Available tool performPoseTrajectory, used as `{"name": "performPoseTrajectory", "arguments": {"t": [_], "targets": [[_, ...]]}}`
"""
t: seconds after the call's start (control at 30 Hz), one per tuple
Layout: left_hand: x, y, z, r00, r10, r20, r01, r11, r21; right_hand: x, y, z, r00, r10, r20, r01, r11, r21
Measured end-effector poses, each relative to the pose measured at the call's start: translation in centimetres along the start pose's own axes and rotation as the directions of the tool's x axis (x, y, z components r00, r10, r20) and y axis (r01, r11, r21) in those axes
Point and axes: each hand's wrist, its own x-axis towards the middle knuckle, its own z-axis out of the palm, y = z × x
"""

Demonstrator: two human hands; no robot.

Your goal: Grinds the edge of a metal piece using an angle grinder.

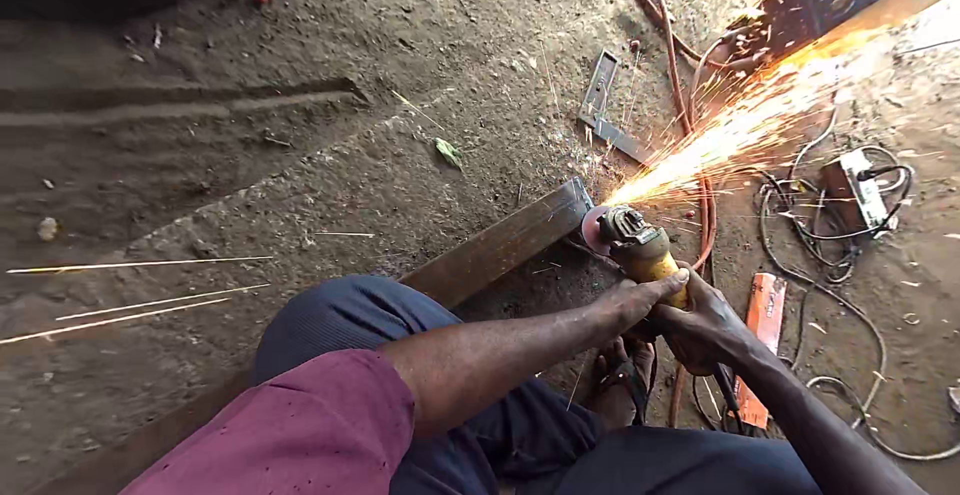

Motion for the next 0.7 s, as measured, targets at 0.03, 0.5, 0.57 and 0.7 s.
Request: {"name": "performPoseTrajectory", "arguments": {"t": [0.03,0.5,0.57,0.7], "targets": [[-0.1,-0.1,0.1,1.000,0.001,-0.003,-0.001,1.000,0.001,-0.1,0.1,0.0,1.000,0.005,0.011,-0.005,1.000,0.001],[0.2,0.4,0.0,0.999,0.041,-0.029,-0.038,0.995,0.087,0.3,0.0,-0.5,0.999,0.016,0.030,-0.018,0.997,0.078],[0.2,0.7,-0.1,0.998,0.049,-0.028,-0.047,0.994,0.094,0.4,-0.4,-0.7,0.999,0.018,0.034,-0.021,0.995,0.095],[-0.2,0.9,0.1,0.997,0.076,-0.029,-0.073,0.994,0.077,0.4,-1.0,-1.4,0.998,0.032,0.062,-0.036,0.998,0.058]]}}
